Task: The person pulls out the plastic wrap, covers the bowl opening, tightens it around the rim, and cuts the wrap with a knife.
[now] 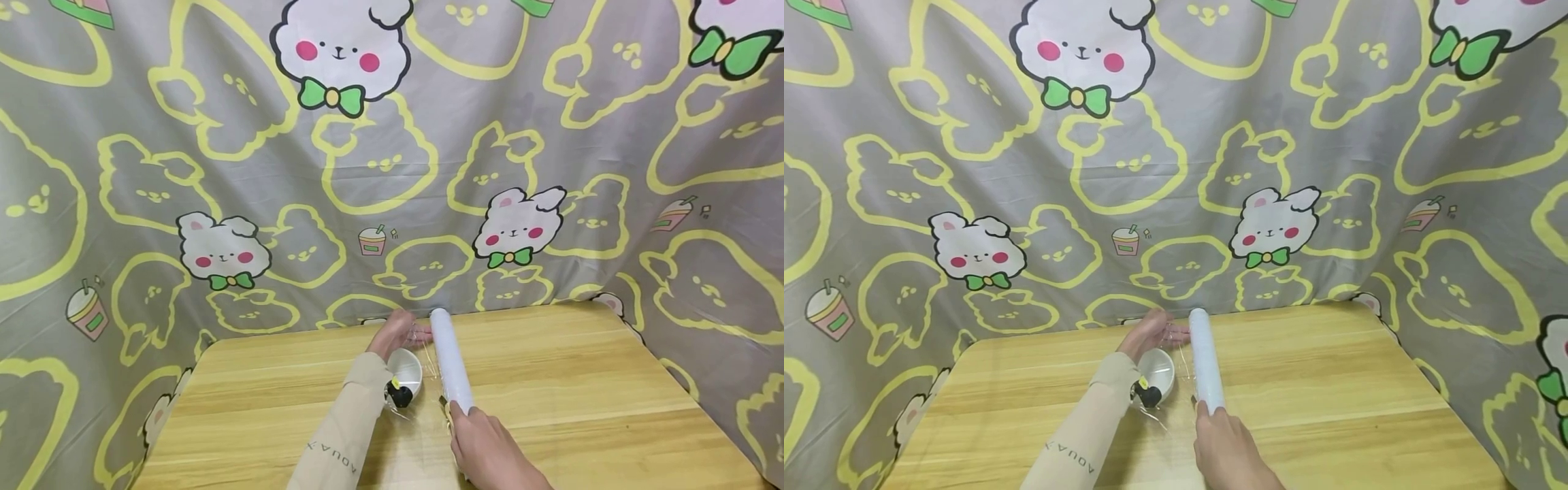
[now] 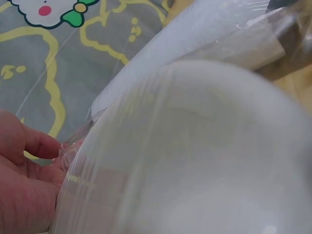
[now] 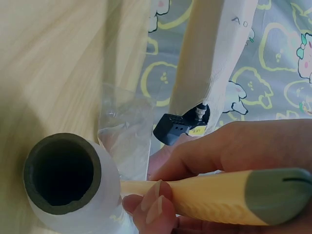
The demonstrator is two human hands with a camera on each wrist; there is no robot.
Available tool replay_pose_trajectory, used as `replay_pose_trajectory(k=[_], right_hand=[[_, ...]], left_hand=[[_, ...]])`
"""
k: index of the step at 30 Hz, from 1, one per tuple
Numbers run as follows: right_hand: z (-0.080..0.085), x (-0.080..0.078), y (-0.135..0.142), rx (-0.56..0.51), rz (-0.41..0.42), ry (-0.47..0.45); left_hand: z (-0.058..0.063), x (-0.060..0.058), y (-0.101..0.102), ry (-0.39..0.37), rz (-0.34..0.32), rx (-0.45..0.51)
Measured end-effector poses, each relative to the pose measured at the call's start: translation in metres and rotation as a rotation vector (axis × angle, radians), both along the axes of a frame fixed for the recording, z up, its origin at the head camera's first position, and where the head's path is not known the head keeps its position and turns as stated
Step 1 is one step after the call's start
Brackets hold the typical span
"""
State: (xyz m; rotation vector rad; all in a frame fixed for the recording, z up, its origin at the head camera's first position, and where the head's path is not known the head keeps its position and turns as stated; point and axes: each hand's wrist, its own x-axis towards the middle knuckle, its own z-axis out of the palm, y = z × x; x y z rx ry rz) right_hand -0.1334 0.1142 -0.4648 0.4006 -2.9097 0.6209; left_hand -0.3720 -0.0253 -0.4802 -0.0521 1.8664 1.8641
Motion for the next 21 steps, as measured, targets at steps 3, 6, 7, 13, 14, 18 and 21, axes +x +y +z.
replay_pose_trajectory(k=[3,6,7,13,14,18,21], right_hand=[[-0.002,0.003,0.002,0.016,0.007,0.011],[-0.003,0.006,0.003,0.018,0.013,0.010],[-0.003,0.007,0.003,0.020,0.016,0.006],[-0.006,0.014,0.007,-0.001,0.034,-0.036],[-0.007,0.015,0.008,0.000,0.036,-0.030],[-0.013,0.022,0.009,0.019,0.043,0.024],[-0.017,0.027,0.010,0.029,0.041,0.044]], left_hand=[[0.000,0.000,0.000,-0.003,-0.002,0.001],[0.000,0.000,0.001,-0.004,0.000,0.006],[0.000,0.000,0.001,-0.002,0.000,0.008],[0.000,0.000,0.003,0.005,-0.004,0.000],[0.000,-0.001,0.004,0.006,-0.005,-0.003],[0.000,-0.001,0.004,0.019,-0.015,-0.015],[-0.001,0.000,0.003,0.026,-0.016,-0.020]])
